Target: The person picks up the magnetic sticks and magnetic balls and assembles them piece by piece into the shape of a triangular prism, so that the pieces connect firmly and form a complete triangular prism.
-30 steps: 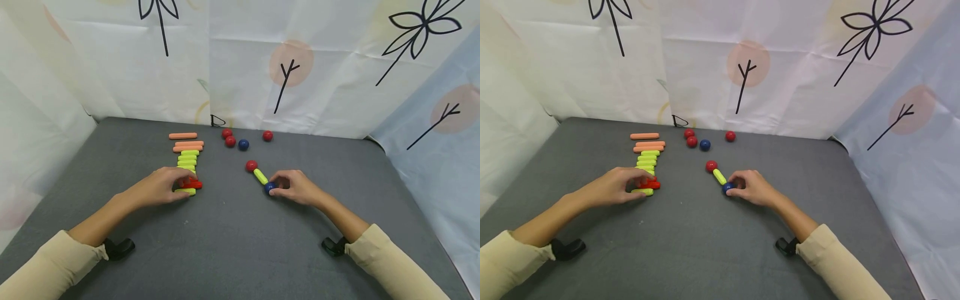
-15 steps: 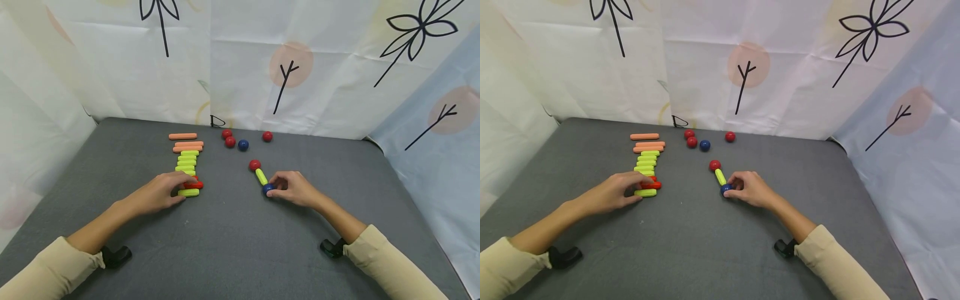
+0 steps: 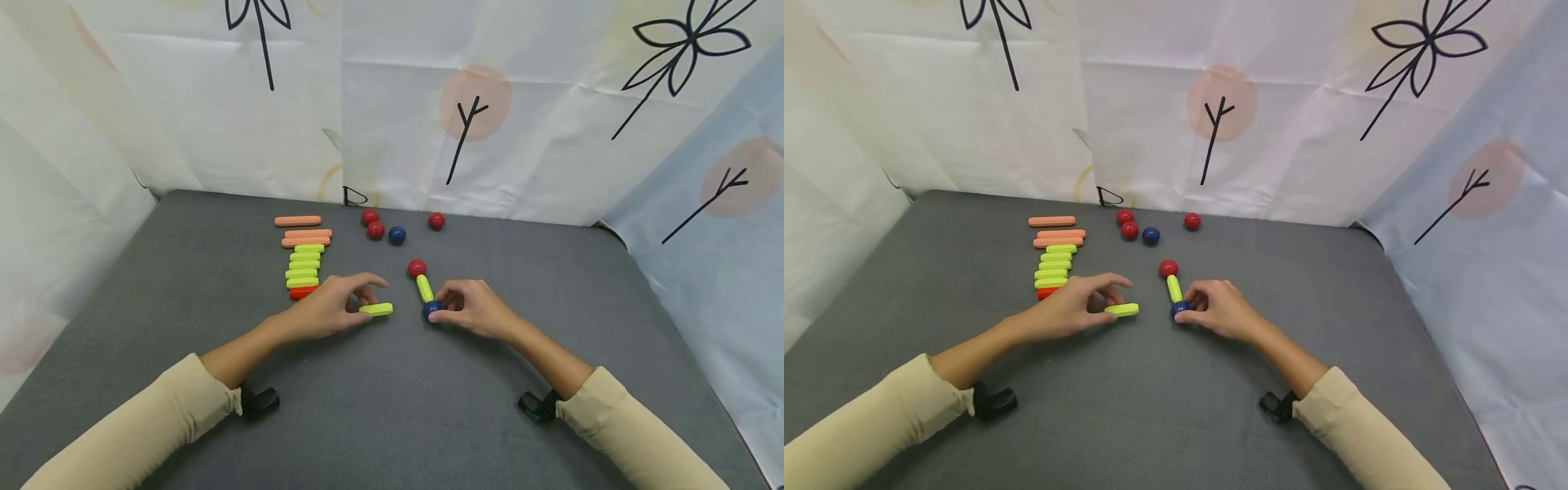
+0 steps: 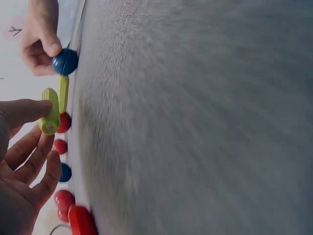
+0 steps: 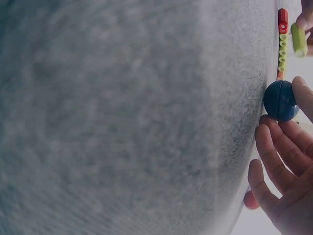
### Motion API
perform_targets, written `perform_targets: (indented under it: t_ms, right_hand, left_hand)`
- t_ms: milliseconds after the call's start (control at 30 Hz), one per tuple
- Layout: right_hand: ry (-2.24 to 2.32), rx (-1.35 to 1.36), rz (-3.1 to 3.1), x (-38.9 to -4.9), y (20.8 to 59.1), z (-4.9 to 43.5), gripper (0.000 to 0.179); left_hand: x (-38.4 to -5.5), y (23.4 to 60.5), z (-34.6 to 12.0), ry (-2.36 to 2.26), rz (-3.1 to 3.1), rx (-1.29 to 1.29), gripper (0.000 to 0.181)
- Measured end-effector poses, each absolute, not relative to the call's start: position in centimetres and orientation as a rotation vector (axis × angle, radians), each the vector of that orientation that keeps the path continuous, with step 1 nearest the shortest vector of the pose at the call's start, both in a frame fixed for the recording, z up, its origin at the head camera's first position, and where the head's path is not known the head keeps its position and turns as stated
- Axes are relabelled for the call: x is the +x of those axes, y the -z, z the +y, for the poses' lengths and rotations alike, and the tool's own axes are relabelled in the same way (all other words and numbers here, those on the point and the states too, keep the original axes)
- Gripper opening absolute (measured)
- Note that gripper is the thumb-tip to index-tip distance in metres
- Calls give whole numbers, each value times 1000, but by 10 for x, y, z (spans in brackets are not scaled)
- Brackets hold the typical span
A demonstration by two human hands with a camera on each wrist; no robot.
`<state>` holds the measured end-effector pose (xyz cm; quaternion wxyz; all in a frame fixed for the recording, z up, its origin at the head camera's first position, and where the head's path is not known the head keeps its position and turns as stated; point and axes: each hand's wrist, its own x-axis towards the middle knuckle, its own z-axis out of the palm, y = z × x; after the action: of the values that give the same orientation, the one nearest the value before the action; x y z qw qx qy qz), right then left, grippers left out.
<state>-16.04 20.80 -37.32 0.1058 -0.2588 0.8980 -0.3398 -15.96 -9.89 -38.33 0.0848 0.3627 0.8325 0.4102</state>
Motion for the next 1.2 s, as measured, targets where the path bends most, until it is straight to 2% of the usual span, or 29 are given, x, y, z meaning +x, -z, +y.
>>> perform_targets:
  t_ms: [267,700,867,1200]
  right_hand:
    - [984,-781,2649,-160,372,203,27]
    - [1001,-786,2652,-160,373,202,25]
    - [990,-757,2647,-160,373,200,26]
    - [985,-757,2664,-159,372,201,25]
  left_hand:
    - [-172,392,-66,-1187,2458,1122,47]
    - [-173,389,-54,-1221,2409,1165,46]
    - [-172,385,-73,-1188,2461,1088,49]
    - [-162,375,-147,-1129,2693,985,50]
